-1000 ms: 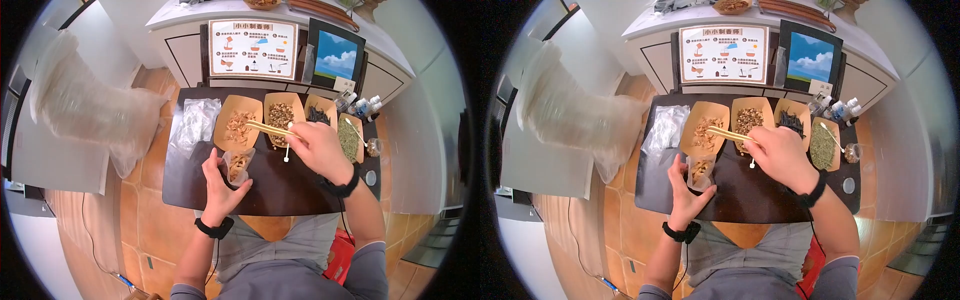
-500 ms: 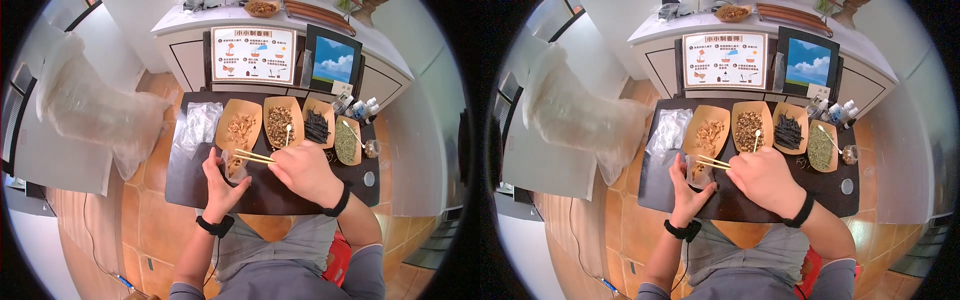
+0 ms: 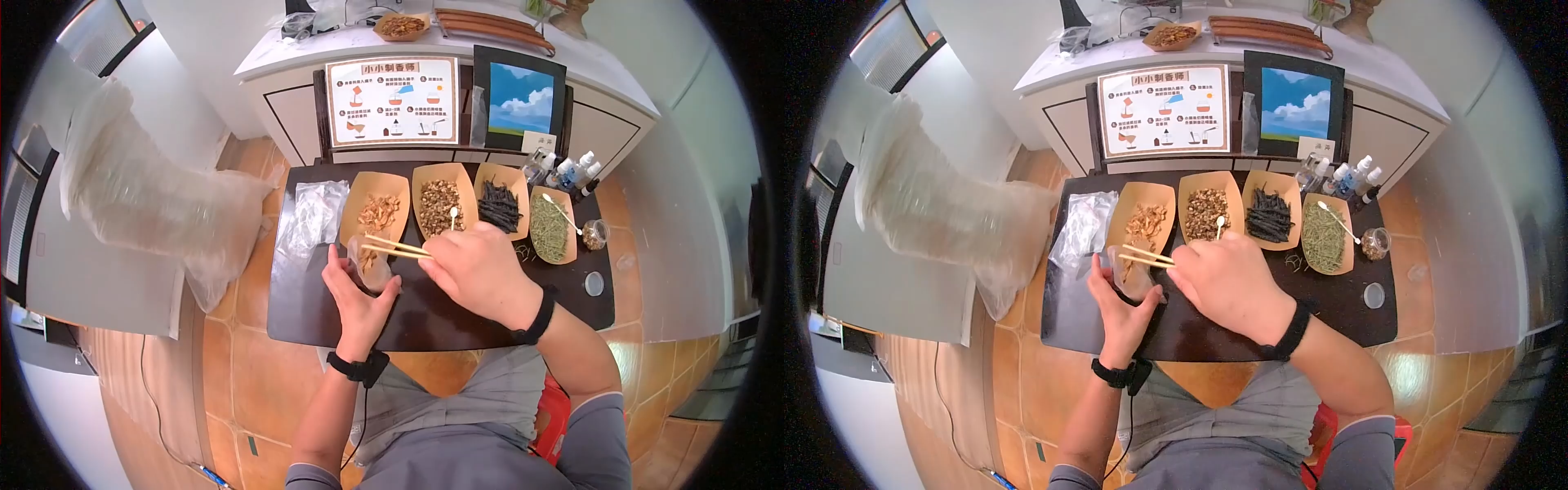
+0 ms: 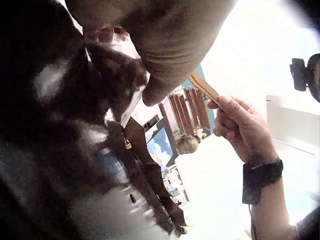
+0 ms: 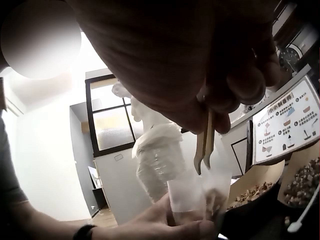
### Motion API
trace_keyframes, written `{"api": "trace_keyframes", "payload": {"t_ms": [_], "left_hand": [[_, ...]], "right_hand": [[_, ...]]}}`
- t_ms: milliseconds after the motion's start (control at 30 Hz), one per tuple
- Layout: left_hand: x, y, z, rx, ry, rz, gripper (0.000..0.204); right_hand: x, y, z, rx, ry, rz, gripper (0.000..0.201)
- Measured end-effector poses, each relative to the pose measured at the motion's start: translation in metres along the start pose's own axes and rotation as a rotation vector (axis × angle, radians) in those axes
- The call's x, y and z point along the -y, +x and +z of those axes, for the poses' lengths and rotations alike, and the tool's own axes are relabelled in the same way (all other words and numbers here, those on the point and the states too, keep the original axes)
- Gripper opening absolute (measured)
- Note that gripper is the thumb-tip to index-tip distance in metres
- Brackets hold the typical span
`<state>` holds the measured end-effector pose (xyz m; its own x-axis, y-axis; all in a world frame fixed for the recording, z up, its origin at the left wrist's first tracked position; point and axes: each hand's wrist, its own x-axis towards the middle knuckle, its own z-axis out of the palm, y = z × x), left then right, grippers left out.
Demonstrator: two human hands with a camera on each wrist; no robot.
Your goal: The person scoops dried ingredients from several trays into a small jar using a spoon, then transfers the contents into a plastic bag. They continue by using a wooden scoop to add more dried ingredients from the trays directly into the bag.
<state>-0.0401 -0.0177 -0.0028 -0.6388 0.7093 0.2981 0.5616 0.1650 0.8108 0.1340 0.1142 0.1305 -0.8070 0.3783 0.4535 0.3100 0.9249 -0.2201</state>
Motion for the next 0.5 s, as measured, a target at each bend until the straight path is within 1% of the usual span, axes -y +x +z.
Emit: {"api": "trace_keyframes", "payload": {"t_ms": [67,100,167,200,267,300,367,500], "left_hand": [[0.002,-0.002,0.001,-0.027,0.003,0.069,0.129],[0.003,-0.003,0.0,-0.024,0.006,0.068,0.129],[0.003,-0.002,-0.002,0.045,-0.011,0.031,0.134],[0.002,-0.002,-0.002,0.044,-0.01,0.033,0.134],[0.003,-0.003,-0.003,0.088,-0.011,-0.013,0.138],[0.003,-0.004,-0.003,0.086,-0.01,-0.014,0.138],[0.002,-0.004,-0.006,0.135,-0.003,-0.012,0.141],[0.001,-0.004,-0.011,0.175,0.012,0.022,0.143]], "right_hand": [[0.001,-0.005,0.002,0.065,0.036,-0.008,0.015],[0.001,-0.006,0.003,0.064,0.039,-0.004,0.015],[0.001,-0.006,0.004,0.076,0.021,-0.022,0.017],[0.002,-0.006,0.002,0.074,0.021,-0.022,0.017],[0.005,-0.004,-0.001,0.063,0.003,-0.028,0.02],[0.007,-0.004,-0.004,0.063,0.004,-0.03,0.02],[0.011,-0.006,-0.009,0.124,-0.039,-0.049,0.02],[0.022,-0.011,-0.011,0.127,-0.02,-0.061,0.02]]}}
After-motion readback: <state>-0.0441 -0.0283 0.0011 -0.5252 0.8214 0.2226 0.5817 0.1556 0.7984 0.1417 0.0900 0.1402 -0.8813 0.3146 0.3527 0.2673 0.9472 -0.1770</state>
